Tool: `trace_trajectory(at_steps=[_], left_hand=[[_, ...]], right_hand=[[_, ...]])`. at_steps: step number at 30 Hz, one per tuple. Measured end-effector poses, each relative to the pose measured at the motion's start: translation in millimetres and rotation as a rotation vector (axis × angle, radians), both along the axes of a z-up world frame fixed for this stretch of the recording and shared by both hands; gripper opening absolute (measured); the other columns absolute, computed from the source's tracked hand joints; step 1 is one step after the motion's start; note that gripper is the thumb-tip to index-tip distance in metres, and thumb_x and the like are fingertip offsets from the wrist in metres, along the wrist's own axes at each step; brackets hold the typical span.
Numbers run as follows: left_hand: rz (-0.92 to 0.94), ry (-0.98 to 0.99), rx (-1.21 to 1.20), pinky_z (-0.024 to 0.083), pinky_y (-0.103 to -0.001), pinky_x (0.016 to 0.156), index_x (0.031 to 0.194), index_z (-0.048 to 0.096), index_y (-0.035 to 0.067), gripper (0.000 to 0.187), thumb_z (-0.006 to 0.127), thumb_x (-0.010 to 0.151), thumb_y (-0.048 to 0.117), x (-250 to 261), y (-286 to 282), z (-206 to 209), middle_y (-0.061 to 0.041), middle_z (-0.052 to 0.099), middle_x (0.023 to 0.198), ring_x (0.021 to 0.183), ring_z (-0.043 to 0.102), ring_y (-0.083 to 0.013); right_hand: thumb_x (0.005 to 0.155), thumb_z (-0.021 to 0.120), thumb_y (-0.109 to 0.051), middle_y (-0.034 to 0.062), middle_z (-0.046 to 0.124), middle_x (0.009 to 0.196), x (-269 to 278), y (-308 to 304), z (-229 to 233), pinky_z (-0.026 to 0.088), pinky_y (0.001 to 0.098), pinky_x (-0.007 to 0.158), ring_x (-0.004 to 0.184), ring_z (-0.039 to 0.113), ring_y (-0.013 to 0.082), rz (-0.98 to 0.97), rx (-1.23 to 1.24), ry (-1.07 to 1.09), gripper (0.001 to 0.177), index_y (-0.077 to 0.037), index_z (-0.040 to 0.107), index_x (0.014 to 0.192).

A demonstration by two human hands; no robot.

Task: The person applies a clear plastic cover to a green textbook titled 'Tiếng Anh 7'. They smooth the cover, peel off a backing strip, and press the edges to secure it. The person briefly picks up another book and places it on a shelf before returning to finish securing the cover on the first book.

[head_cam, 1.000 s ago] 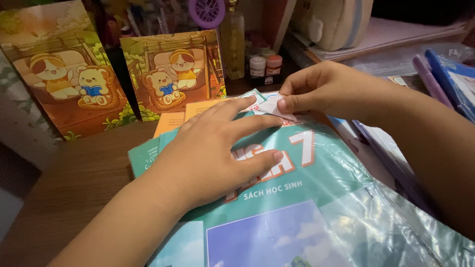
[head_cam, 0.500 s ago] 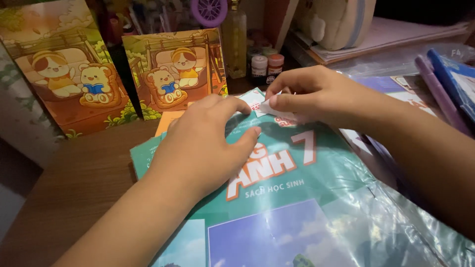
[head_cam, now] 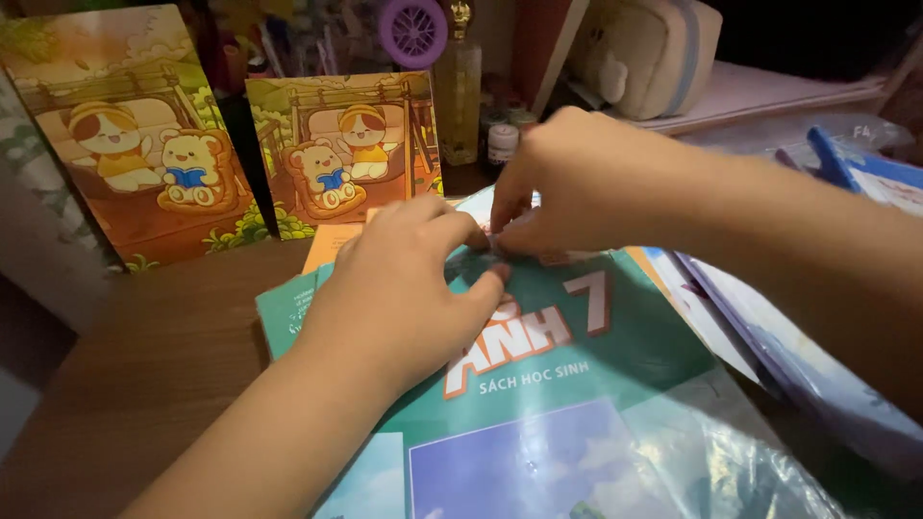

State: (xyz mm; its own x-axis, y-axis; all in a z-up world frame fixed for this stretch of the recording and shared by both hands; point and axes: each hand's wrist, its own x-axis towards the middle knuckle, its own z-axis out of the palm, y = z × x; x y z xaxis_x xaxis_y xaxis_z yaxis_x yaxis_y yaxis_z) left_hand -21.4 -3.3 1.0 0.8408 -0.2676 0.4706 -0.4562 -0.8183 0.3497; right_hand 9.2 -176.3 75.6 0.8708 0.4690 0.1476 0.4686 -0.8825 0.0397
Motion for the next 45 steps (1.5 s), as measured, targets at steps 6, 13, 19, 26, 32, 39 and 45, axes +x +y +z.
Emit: trace_trajectory(at_steps=[6,13,19,26,32,39,45], left_hand=[[0.028,0.103,0.01,0.054,-0.042,0.081,0.104,0.076,0.02,0.032,0.07,0.083,0.044,-2.7,2.1,2.5,0.002,0.069,0.111,0.105,0.064,-0.0247],[0.04,0.134,-0.012,0.055,-0.043,0.079,0.114,0.076,0.027,0.038,0.068,0.08,0.044,-5.4,1.5,5.7,0.002,0.069,0.112,0.103,0.065,-0.0241],[0.028,0.103,-0.034,0.055,-0.039,0.081,0.107,0.078,0.025,0.033,0.071,0.081,0.045,-3.7,1.9,2.9,0.004,0.07,0.111,0.106,0.064,-0.0202],[0.005,0.036,-0.028,0.054,-0.041,0.085,0.111,0.076,0.024,0.038,0.071,0.081,0.045,-1.4,3.7,-2.7,0.001,0.07,0.117,0.111,0.063,-0.0233],[0.01,0.06,-0.015,0.053,-0.044,0.083,0.113,0.076,0.025,0.038,0.069,0.081,0.045,-3.0,2.2,0.8,0.0,0.069,0.113,0.108,0.063,-0.0243],[0.011,0.064,-0.028,0.053,-0.041,0.088,0.112,0.078,0.025,0.038,0.07,0.08,0.045,-2.8,2.2,-0.2,0.001,0.068,0.12,0.114,0.062,-0.0233],[0.009,0.066,-0.051,0.052,-0.04,0.092,0.113,0.078,0.024,0.04,0.071,0.08,0.046,-2.4,3.2,-1.5,0.0,0.066,0.133,0.12,0.06,-0.0238]], right_hand=[[0.077,0.074,-0.03,-0.0017,0.078,0.075,4.2,27.4,17.3,0.057,0.0324,0.063,0.062,0.069,0.0202,-0.069,-0.289,0.101,0.018,-0.026,0.086,0.09],[0.075,0.084,-0.023,0.001,0.075,0.074,18.3,26.3,16.1,0.05,0.0295,0.055,0.061,0.059,0.0174,-0.134,-0.103,0.322,0.012,-0.013,0.083,0.081],[0.077,0.078,-0.001,0.009,0.07,0.071,50.9,2.1,-5.0,0.038,0.0276,0.051,0.059,0.053,0.0171,-0.082,0.261,0.613,0.004,0.0,0.076,0.08],[0.075,0.078,0.0,0.012,0.067,0.071,70.9,-9.3,-22.0,0.042,0.0321,0.045,0.055,0.055,0.0202,-0.023,0.321,0.702,0.014,0.002,0.073,0.087],[0.074,0.078,-0.001,0.0089,0.065,0.069,69.8,-19.2,-35.7,0.042,0.0297,0.05,0.058,0.054,0.0178,0.021,0.458,0.636,0.011,0.001,0.073,0.083],[0.076,0.078,0.004,0.0085,0.063,0.061,52.6,-26.0,-45.8,0.039,0.0271,0.04,0.047,0.051,0.0144,0.033,0.693,0.567,0.01,0.001,0.068,0.076],[0.086,0.071,-0.006,0.0046,0.059,0.063,44.5,-40.2,-56.8,0.026,0.0241,0.034,0.043,0.041,0.0087,0.094,1.004,0.644,0.006,-0.002,0.067,0.085]])
